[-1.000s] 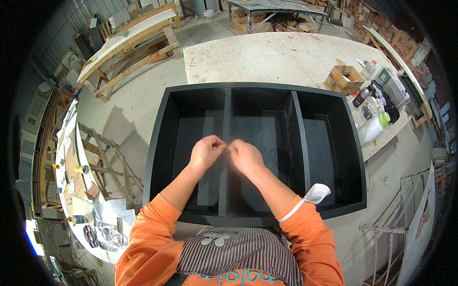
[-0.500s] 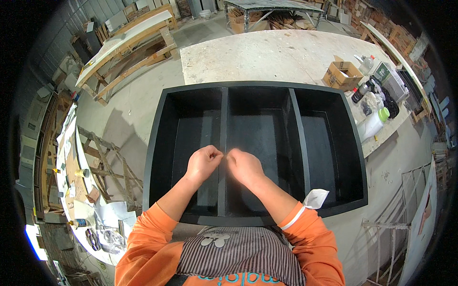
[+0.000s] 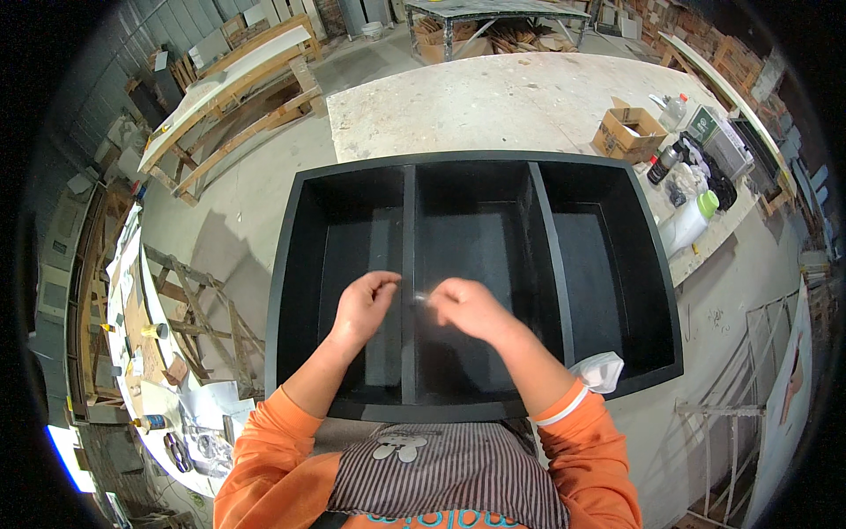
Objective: The person cleans the interior of a black three-compartment cabinet. They wipe the surfaces with a cloth, apply liquid from a white bottle, and continue scrubbing with a yellow sponge. The person also briefly handles a black plastic bag and a small white stick before resuming cleaning.
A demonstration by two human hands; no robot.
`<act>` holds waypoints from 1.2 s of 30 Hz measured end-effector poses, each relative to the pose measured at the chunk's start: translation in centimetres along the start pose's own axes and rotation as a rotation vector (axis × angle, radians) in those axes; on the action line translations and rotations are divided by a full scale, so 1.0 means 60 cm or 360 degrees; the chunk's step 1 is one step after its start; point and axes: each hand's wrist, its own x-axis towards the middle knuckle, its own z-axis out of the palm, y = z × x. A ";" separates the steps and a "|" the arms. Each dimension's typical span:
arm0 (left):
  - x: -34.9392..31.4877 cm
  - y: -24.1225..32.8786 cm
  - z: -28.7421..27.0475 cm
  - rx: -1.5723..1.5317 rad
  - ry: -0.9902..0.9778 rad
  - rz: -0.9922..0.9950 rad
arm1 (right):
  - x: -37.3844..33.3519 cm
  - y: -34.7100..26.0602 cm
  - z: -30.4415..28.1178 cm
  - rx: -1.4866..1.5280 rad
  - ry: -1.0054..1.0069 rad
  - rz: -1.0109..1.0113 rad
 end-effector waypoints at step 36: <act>0.061 0.041 0.003 0.0004 -0.0044 -0.0104 | 0.021 0.021 0.027 -0.0132 0.0462 0.0142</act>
